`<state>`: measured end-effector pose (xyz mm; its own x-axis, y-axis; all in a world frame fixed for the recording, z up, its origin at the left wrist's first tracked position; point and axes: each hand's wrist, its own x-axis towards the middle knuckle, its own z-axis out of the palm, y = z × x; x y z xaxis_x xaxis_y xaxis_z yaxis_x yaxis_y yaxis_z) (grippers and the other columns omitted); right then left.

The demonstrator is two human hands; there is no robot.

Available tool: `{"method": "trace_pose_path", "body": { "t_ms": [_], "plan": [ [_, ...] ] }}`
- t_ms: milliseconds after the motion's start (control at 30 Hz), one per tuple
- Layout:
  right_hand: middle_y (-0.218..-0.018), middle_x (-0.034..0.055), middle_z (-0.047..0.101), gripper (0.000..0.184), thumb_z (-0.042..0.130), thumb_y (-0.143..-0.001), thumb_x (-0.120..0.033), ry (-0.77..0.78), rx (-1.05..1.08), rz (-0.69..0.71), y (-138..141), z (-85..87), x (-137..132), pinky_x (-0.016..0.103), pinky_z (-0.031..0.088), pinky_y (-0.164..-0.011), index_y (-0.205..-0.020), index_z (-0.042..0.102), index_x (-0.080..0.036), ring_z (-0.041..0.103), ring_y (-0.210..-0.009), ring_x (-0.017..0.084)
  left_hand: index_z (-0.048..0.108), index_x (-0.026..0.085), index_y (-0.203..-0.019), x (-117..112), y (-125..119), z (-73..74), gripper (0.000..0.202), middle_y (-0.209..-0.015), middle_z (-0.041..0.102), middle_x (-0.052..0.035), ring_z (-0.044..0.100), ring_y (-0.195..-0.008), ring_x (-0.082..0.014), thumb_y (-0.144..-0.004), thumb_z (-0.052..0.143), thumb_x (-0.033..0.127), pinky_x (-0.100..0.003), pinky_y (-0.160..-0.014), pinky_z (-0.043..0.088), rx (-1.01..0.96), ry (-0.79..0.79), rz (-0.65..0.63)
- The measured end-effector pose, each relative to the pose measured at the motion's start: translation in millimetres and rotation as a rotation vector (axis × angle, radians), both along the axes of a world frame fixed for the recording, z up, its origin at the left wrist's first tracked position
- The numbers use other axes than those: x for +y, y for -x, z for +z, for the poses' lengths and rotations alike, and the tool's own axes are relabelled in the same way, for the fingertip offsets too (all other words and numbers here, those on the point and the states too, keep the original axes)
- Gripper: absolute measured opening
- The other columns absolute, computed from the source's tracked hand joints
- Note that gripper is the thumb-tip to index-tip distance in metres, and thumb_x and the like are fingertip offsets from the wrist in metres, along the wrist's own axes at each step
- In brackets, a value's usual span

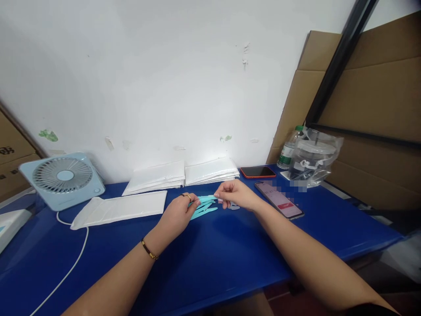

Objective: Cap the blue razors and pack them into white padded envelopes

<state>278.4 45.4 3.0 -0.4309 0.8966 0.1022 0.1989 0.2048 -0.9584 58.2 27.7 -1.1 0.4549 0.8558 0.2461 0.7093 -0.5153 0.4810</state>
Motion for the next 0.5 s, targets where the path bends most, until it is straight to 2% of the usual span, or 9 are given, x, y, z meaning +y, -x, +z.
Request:
{"method": "trace_pose_path", "body": {
  "t_ms": [67, 167, 267, 367, 500],
  "plan": [
    [-0.055, -0.0012, 0.058, 0.029, 0.068, -0.069, -0.04, 0.003, -0.1, 0.05, -8.7, 2.4, 1.5, 0.018, 0.04, -0.044, -0.074, 0.064, -0.012, 0.054, -0.047, 0.008, 0.059, 0.021, -0.087, 0.8, 1.3, -1.0, 0.034, -0.084, 0.061, -0.0035, 0.057, -0.079, -0.0184, -0.09, 0.032, 0.042, -0.031, -0.071, 0.042, 0.016, 0.018, -0.019],
    [-0.059, -0.0008, 0.058, 0.029, 0.067, -0.068, -0.041, -0.01, -0.144, 0.011, -23.5, 3.0, 8.2, 0.02, 0.039, -0.046, -0.074, 0.065, -0.013, 0.051, -0.048, 0.008, 0.055, 0.02, -0.111, 9.0, 7.8, -7.9, 0.044, -0.111, 0.059, -0.0087, 0.053, -0.104, -0.0224, -0.089, 0.032, 0.05, -0.035, -0.087, 0.041, 0.029, 0.003, 0.006],
    [-0.063, 0.0008, 0.059, 0.031, 0.065, -0.07, -0.044, -0.096, -0.112, -0.171, -38.5, -2.6, 21.1, 0.022, 0.041, -0.051, -0.077, 0.064, -0.013, 0.05, -0.052, 0.009, 0.035, 0.016, -0.135, 18.7, 15.1, -20.0, 0.064, -0.141, 0.035, -0.0133, 0.026, -0.132, -0.0283, -0.086, 0.032, 0.058, -0.044, -0.104, 0.026, 0.15, -0.007, -0.001],
    [-0.067, 0.003, 0.061, 0.033, 0.061, -0.073, -0.045, -0.188, -0.159, -0.324, -47.1, -14.4, 35.6, 0.024, 0.042, -0.056, -0.078, 0.064, -0.013, 0.052, -0.059, 0.012, 0.015, 0.021, -0.144, 18.0, 15.4, -28.9, 0.074, -0.151, 0.013, -0.0106, 0.005, -0.138, -0.0299, -0.084, 0.031, 0.062, -0.052, -0.108, 0.012, 0.298, 0.03, -0.11],
    [-0.07, 0.0028, 0.063, 0.03, 0.056, -0.077, -0.043, -0.324, -0.304, -0.397, -40.6, -30.5, 48.0, 0.025, 0.041, -0.06, -0.08, 0.065, -0.014, 0.052, -0.063, 0.013, 0.009, 0.029, -0.144, -1.0, 4.6, -27.2, 0.073, -0.152, 0.007, -0.0073, 0.003, -0.138, -0.0304, -0.084, 0.031, 0.064, -0.054, -0.108, 0.008, 0.376, 0.057, -0.268]
  ]
}}
